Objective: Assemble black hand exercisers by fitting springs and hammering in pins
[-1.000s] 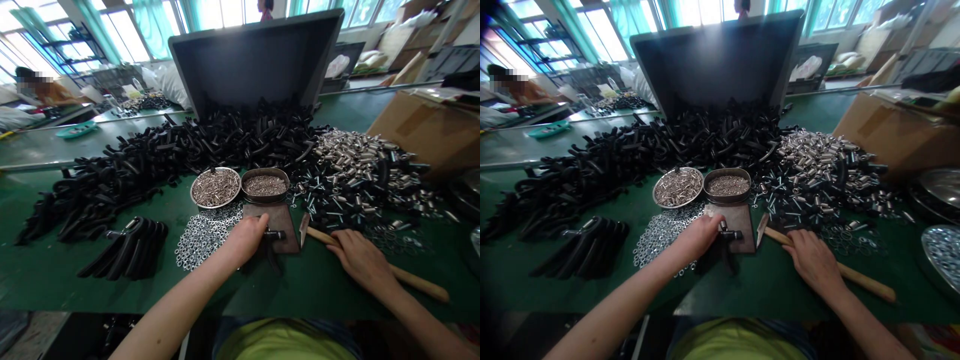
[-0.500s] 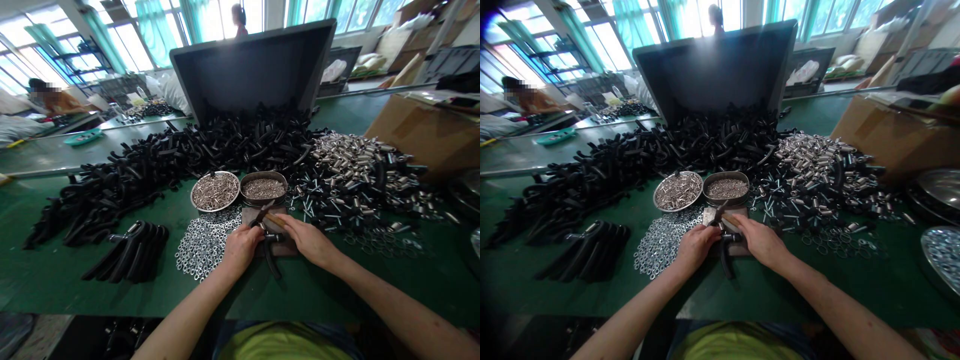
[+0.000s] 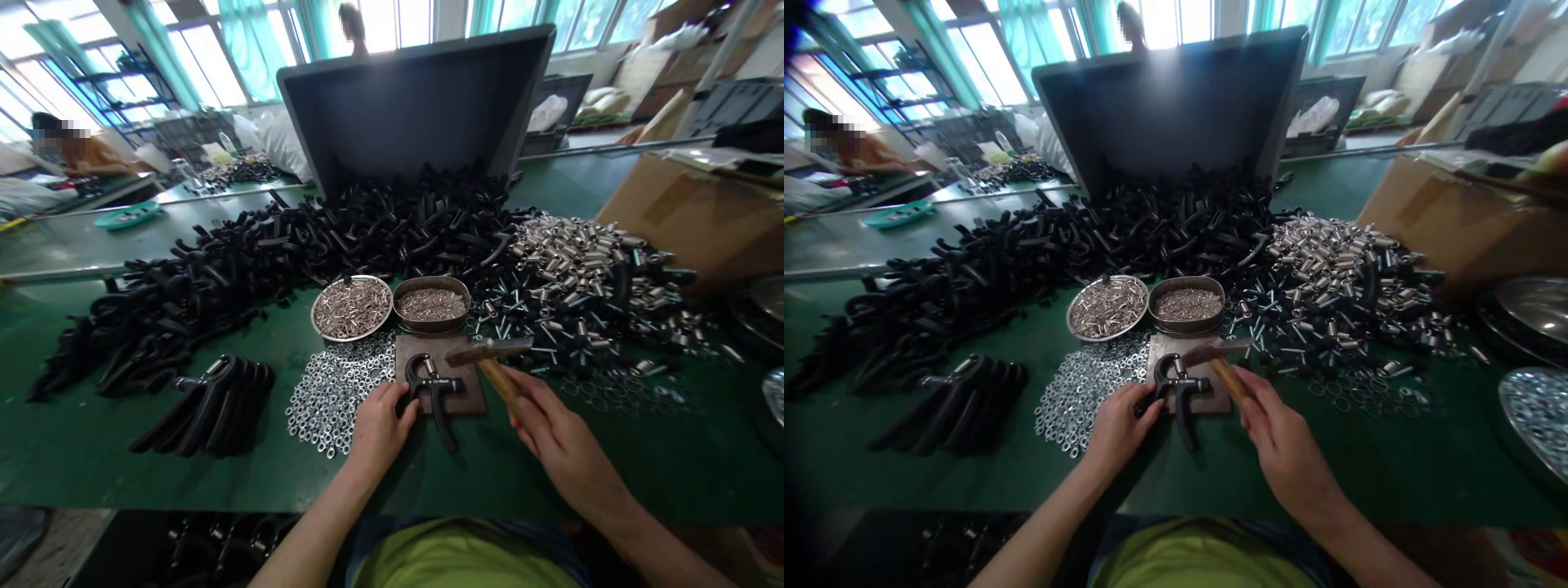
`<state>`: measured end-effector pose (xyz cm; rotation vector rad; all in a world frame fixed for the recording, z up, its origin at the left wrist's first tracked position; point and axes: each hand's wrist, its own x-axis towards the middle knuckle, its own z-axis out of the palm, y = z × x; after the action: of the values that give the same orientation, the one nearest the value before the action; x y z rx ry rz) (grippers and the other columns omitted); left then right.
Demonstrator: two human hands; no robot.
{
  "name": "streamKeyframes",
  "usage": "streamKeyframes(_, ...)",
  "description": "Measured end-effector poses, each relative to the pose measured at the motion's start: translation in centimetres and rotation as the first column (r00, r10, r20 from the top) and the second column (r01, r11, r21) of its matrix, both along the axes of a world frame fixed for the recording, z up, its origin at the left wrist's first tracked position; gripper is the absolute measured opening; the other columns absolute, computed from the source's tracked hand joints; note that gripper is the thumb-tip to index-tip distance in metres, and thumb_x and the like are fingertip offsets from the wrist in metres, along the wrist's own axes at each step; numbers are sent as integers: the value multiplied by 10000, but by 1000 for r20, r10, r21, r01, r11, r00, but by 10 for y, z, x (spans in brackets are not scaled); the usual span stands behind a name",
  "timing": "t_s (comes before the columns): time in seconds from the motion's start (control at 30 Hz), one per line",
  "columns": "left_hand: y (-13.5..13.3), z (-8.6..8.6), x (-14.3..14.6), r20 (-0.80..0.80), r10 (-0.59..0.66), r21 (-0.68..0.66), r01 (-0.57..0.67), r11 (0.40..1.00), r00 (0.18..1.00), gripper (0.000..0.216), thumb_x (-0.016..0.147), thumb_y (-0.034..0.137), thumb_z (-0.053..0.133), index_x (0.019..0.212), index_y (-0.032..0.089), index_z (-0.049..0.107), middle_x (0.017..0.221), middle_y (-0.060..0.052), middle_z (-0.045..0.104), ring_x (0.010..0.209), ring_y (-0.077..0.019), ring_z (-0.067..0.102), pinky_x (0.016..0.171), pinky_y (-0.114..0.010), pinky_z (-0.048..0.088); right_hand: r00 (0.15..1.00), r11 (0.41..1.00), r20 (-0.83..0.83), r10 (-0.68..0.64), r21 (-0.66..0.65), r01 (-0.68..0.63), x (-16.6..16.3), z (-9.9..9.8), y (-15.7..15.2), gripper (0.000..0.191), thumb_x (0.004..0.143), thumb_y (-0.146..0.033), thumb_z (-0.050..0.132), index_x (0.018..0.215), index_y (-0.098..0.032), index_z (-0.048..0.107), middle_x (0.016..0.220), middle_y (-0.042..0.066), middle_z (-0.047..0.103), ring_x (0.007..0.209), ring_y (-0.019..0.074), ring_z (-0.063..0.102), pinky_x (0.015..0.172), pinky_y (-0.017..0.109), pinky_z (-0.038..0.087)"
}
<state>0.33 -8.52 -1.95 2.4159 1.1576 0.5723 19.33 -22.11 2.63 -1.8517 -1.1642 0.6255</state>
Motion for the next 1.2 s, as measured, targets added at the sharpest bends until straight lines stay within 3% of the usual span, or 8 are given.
streamKeyframes(0.17, 1, 2, -1, -45, 9, -15, -10, 1000, 999, 193, 812, 248, 578, 972, 160, 643, 869, -58, 651, 770, -178, 616, 729, -297, 502, 850, 976, 489, 197, -19, -215, -3, -9, 23, 414, 931, -244, 313, 1303, -260, 494, 1005, 65, 674, 788, 199, 670, 714, 329, 537)
streamKeyframes(0.4, 1, 12, 8, -302, -194, 52, 220, 974, 933, 489, 850, 130, 435, 1297, 312, 513, 950, -93, 589, 810, -207, 571, 703, -329, 488, 668, 984, 723, 178, -130, -122, 27, -46, -12, 416, 969, -280, 282, 1346, -226, 449, 966, 72, 669, 757, 193, 655, 631, 301, 517)
streamKeyframes(0.57, 13, 20, 10, 10, -178, -224, 176, 959, 984, 451, 845, 136, 448, 1263, 266, 558, 924, -82, 575, 793, -179, 552, 753, -344, 483, 453, 994, 886, 102, -102, -25, 57, -54, -44, 348, 941, -304, 369, 1190, -234, 602, 810, 73, 645, 721, 209, 602, 597, 306, 458)
streamKeyframes(0.63, 15, 22, 12, 252, 10, -542, 133, 830, 968, 418, 848, 177, 479, 1256, 220, 559, 881, -63, 595, 717, -148, 559, 688, -300, 495, 460, 995, 882, 97, -92, -35, 63, -50, -37, 328, 935, -323, 388, 1103, -206, 645, 894, 97, 648, 822, 232, 586, 674, 333, 467)
streamKeyframes(0.7, 11, 21, 16, 383, 301, -823, 174, 541, 873, 380, 843, 212, 523, 1217, 168, 575, 855, -60, 627, 641, -116, 565, 609, -247, 493, 520, 995, 848, 100, -70, -78, 66, -39, -16, 320, 934, -307, 391, 1071, -182, 652, 967, 109, 640, 911, 243, 561, 762, 352, 466)
streamKeyframes(0.77, 1, 21, 21, 355, 558, -933, 247, 261, 750, 364, 826, 209, 569, 1183, 137, 585, 893, -85, 663, 634, -102, 591, 601, -220, 499, 585, 989, 802, 117, -42, -141, 65, -23, 17, 309, 931, -275, 400, 1069, -162, 652, 1001, 109, 636, 953, 242, 542, 819, 356, 456)
streamKeyframes(0.87, -18, 22, 29, 265, 726, -946, 318, 68, 635, 429, 772, 145, 627, 1197, 118, 572, 1070, -136, 664, 790, -130, 648, 740, -246, 525, 630, 978, 758, 169, -49, -203, 64, 1, 82, 297, 930, -237, 403, 1006, -162, 680, 992, 93, 656, 974, 239, 532, 856, 353, 440)
streamKeyframes(1.2, -39, 47, 11, 373, 496, -926, 287, 245, 784, 548, 704, 292, 711, 1228, 196, 581, 1358, -98, 510, 1245, -237, 472, 1038, -353, 380, 660, 868, 595, 460, -459, -192, 61, -6, 227, 172, 819, -310, 643, 875, -149, 657, 920, 60, 663, 866, 188, 611, 773, 360, 490)
